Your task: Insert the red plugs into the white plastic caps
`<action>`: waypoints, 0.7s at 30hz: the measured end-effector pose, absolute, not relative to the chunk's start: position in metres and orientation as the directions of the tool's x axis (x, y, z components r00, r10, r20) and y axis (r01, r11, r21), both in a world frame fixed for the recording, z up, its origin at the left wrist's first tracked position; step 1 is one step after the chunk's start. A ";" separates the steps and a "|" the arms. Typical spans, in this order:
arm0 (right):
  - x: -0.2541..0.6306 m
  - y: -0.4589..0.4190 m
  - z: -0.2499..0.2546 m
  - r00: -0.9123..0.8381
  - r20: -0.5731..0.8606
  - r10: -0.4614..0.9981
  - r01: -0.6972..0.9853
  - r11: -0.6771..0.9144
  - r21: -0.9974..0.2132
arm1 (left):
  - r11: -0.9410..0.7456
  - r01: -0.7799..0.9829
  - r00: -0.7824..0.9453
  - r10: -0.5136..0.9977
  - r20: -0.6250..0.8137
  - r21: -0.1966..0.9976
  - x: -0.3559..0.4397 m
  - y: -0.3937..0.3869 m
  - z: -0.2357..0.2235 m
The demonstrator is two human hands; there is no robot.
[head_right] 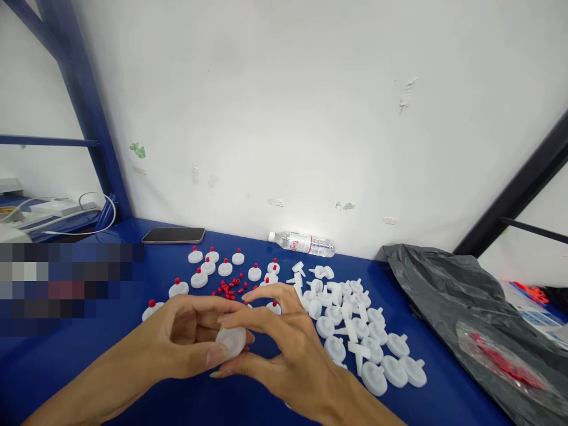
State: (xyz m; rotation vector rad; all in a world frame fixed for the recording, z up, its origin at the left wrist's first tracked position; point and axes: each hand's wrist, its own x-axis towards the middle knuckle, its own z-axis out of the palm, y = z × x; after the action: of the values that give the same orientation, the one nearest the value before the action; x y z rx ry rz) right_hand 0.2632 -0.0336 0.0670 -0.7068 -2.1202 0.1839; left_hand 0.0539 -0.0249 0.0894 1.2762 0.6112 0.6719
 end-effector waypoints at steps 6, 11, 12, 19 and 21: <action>0.257 -0.033 0.067 -0.446 0.730 0.517 0.391 0.847 -0.360 | 0.079 -0.066 0.645 0.764 -0.018 0.995 0.056 -0.022 0.076; 0.258 -0.034 0.070 -0.466 0.733 0.495 0.388 0.859 -0.334 | 0.041 -0.040 0.665 0.747 -0.004 0.998 0.056 -0.023 0.077; 0.258 -0.035 0.071 -0.472 0.719 0.510 0.391 0.852 -0.348 | 0.047 -0.026 0.647 0.762 -0.019 0.999 0.055 -0.025 0.079; 0.261 -0.034 0.077 -0.406 0.639 0.653 0.531 0.738 -0.416 | -0.170 0.471 0.361 0.932 -0.013 0.865 0.034 -0.028 0.090; 0.264 -0.030 0.081 -0.338 0.602 0.723 0.633 0.648 -0.423 | -0.278 0.629 0.330 0.941 0.074 0.726 0.024 -0.023 0.087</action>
State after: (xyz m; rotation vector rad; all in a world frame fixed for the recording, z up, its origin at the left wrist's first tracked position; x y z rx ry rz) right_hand 0.2645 -0.0303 0.0814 -1.0521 -2.0660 0.1438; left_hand 0.0241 -0.0225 0.0873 2.0052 1.3743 0.6809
